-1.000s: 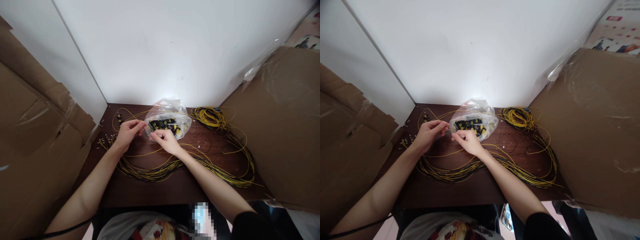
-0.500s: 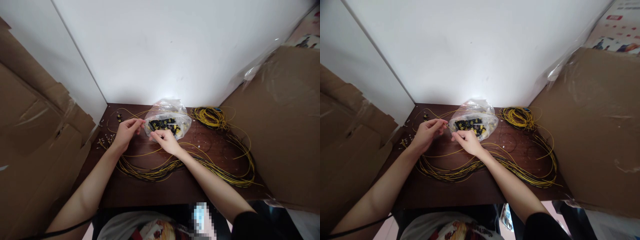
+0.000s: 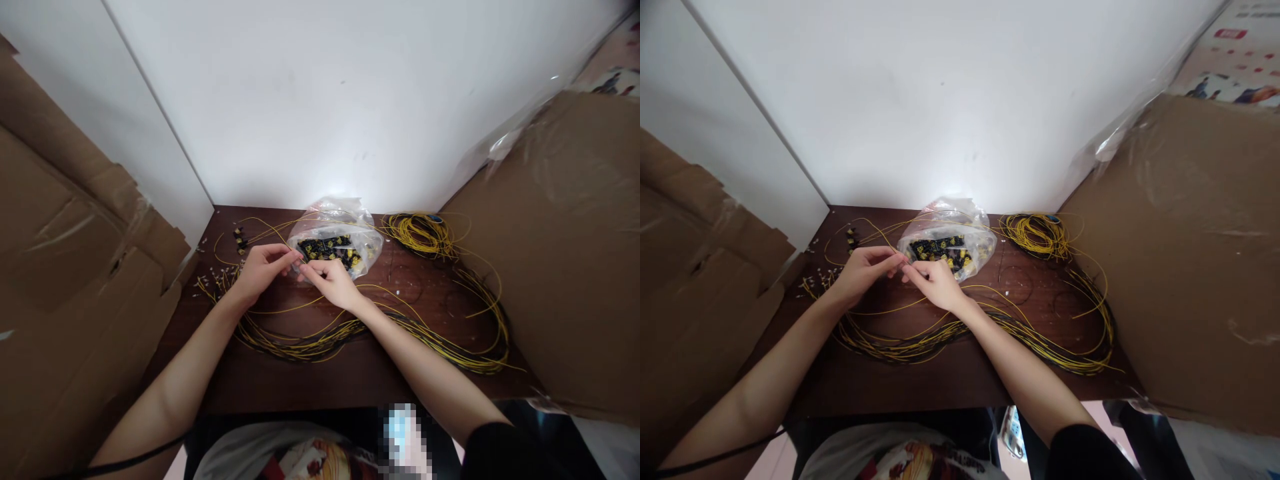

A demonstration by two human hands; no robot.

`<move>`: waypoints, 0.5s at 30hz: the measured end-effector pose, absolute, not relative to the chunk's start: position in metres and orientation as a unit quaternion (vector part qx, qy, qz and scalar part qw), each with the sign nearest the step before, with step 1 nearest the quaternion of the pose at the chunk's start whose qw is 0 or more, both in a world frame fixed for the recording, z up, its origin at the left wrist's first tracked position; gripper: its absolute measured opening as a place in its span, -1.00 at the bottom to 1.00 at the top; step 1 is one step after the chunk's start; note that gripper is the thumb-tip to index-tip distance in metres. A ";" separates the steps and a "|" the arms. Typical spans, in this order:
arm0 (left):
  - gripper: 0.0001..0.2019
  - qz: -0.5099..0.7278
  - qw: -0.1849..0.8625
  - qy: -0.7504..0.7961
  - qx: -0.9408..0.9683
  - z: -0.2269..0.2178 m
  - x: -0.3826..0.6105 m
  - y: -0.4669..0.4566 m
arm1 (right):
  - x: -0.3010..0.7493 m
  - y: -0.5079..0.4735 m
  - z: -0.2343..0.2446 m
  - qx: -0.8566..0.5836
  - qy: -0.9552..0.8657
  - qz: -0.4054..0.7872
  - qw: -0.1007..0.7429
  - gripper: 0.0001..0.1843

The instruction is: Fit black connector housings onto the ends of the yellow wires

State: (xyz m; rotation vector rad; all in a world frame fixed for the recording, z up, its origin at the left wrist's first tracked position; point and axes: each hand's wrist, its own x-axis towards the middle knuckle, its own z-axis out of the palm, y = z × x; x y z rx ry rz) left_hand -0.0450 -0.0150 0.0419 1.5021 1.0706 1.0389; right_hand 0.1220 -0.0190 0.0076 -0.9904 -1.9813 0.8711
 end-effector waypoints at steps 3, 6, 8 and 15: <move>-0.79 0.479 0.491 0.453 0.569 0.041 -0.047 -0.013 | 0.122 -0.020 0.009 -0.394 -0.776 0.328 0.366 -0.52; -0.80 0.539 0.503 0.453 0.501 0.040 -0.051 -0.009 | 0.122 -0.020 0.009 -0.399 -0.779 0.319 0.365 -0.52; -0.80 0.573 0.519 0.443 0.453 0.039 -0.054 -0.006 | 0.122 -0.020 0.010 -0.401 -0.779 0.316 0.364 -0.52; -0.76 0.615 0.533 0.449 0.370 0.039 -0.057 -0.002 | 0.121 -0.021 0.009 -0.413 -0.775 0.311 0.364 -0.49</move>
